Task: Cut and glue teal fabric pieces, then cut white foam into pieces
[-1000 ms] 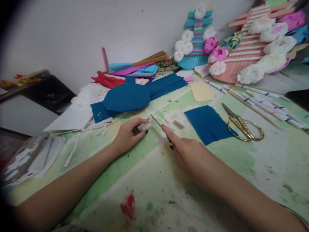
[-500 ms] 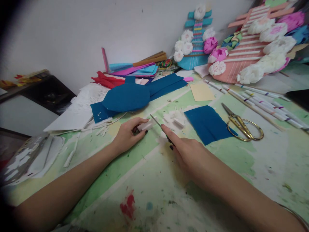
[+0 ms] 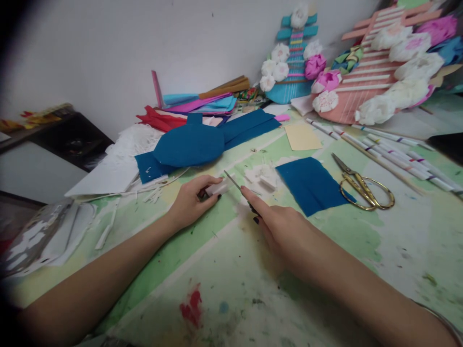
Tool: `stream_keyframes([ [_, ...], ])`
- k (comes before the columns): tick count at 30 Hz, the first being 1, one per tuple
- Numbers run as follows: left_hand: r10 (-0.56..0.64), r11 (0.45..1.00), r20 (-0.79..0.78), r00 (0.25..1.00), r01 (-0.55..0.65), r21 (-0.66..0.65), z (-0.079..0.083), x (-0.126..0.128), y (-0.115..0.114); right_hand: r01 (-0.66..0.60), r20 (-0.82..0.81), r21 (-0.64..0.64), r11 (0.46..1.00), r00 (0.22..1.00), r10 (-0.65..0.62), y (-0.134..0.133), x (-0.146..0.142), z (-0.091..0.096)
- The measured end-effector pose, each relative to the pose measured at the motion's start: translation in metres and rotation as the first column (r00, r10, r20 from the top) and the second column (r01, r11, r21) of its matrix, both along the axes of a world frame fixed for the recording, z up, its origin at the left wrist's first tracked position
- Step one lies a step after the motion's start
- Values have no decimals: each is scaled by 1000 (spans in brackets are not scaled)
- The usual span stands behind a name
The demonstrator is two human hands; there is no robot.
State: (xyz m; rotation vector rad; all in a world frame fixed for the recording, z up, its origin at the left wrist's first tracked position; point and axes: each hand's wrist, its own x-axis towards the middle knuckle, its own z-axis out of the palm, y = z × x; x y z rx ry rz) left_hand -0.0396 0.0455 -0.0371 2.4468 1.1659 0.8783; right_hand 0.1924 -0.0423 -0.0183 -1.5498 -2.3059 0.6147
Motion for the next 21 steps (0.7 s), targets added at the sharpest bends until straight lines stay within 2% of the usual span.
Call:
stream_keyframes([
  [5, 4, 999, 49, 999, -2, -40, 1, 1, -1, 9, 37, -35, 999, 999, -7, 0, -1, 3],
  [10, 15, 998, 61, 998, -11, -56, 1, 1, -1, -2, 37, -16, 1000, 999, 3, 2, -2, 4],
  [21, 30, 998, 80, 996, -24, -64, 0, 1, 0, 39, 56, -3, 999, 998, -39, 1, -5, -6],
])
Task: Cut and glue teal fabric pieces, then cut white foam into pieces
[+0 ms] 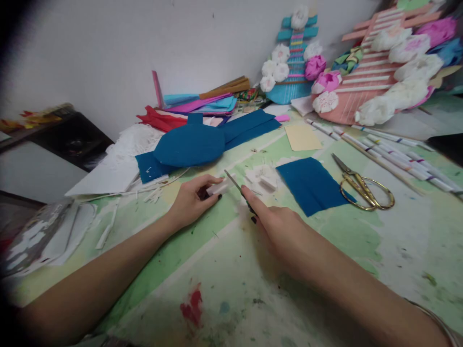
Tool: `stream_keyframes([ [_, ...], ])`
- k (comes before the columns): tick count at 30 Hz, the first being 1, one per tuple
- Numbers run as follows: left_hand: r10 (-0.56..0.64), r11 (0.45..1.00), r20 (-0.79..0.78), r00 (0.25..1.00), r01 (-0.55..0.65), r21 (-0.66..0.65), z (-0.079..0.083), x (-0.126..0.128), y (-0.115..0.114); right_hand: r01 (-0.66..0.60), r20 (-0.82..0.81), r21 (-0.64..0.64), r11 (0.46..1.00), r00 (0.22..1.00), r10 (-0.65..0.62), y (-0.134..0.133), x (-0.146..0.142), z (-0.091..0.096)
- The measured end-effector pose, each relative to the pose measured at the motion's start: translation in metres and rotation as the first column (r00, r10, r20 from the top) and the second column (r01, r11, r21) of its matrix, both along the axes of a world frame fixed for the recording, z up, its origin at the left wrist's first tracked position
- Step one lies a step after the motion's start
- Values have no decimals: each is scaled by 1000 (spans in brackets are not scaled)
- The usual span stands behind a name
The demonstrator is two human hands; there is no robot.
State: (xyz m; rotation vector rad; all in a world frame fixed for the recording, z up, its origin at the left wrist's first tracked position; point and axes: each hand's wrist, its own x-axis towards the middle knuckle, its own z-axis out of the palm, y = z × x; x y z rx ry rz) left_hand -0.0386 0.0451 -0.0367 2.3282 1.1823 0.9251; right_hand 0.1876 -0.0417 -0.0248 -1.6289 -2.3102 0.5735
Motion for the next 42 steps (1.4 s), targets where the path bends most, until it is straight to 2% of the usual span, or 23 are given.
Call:
stream_keyframes([
  [12, -7, 1000, 0, 1000, 7, 9, -1, 1, 0, 31, 19, 51, 998, 999, -32, -2, -8, -1],
  [42, -19, 1000, 3, 1000, 19, -2, -3, 1, 0, 69, 10, 26, 997, 998, -69, 6, -20, 2],
])
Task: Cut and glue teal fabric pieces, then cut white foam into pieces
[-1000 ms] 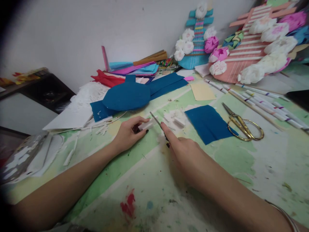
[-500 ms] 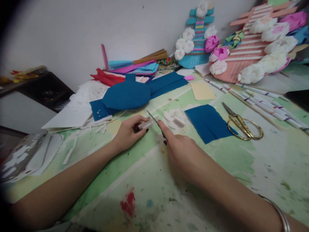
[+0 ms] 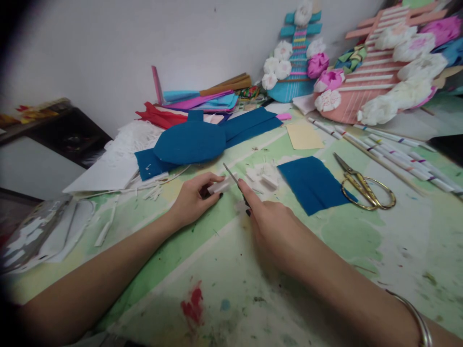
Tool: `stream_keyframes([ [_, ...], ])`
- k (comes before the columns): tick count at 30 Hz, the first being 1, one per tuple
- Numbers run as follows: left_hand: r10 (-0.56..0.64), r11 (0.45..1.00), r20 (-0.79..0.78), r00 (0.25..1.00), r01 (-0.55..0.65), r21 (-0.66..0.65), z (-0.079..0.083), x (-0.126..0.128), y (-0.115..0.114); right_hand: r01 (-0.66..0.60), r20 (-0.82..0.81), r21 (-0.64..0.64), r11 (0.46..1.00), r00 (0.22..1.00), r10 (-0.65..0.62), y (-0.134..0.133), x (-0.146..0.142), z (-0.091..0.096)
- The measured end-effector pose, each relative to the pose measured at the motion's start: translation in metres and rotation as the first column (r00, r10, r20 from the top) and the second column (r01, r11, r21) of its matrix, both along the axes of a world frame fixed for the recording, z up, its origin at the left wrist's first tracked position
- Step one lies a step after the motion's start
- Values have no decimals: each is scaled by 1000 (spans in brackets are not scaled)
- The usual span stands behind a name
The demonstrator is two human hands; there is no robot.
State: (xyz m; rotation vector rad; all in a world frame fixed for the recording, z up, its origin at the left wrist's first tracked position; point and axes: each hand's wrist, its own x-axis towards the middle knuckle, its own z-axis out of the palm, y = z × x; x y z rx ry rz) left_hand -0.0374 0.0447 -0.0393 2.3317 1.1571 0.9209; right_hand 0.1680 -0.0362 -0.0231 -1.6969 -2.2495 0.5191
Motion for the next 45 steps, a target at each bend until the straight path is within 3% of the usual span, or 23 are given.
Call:
stream_keyframes([
  [13, 24, 1000, 6, 1000, -24, -12, 1, 2, -1, -5, 80, 68, 998, 997, -1, -2, 2, 1],
  [45, 29, 1000, 4, 1000, -29, -9, 0, 2, 0, -12, 24, 13, 1000, 1000, 12, -3, 4, 4],
])
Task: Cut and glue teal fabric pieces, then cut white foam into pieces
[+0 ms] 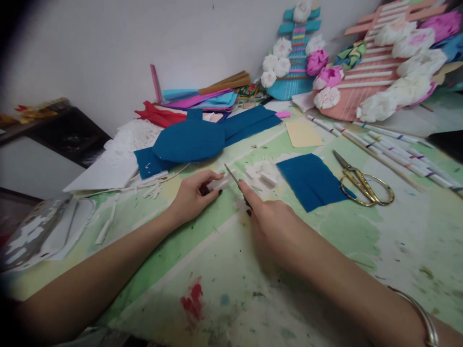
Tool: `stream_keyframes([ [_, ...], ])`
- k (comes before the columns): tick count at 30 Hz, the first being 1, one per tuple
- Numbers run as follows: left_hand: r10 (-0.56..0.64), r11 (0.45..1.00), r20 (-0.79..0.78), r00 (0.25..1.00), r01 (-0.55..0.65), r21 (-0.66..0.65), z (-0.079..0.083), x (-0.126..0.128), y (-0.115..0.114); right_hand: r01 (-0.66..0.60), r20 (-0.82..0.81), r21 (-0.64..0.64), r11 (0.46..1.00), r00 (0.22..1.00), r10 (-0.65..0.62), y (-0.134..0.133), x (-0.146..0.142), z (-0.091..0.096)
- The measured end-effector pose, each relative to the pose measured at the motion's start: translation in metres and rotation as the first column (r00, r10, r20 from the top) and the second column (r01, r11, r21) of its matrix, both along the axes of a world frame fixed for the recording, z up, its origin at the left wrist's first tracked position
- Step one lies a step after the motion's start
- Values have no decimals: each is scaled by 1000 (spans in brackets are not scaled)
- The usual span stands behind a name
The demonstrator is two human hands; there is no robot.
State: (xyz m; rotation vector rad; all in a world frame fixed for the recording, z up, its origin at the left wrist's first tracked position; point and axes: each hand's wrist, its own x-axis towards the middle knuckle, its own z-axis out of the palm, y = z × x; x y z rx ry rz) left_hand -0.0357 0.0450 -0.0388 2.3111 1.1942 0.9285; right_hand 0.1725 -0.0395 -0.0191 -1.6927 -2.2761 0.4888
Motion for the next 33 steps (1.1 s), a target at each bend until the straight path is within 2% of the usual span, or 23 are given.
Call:
stream_keyframes([
  [5, -2, 1000, 5, 1000, 2, -13, 0, 0, 0, 9, 15, -1, 1000, 1000, -9, 3, -2, 2],
  [14, -1, 1000, -9, 1000, 1, -5, 0, 0, 0, 37, 44, -78, 996, 998, -33, 12, -7, 8],
  [22, 18, 997, -39, 999, -15, 78, -2, 1, -3, -16, 89, 2, 1000, 996, 16, 11, -2, 0],
  [33, 27, 991, -71, 997, -18, 133, -1, 1, -7, -11, 136, -26, 1000, 991, 14, 7, 0, -2],
])
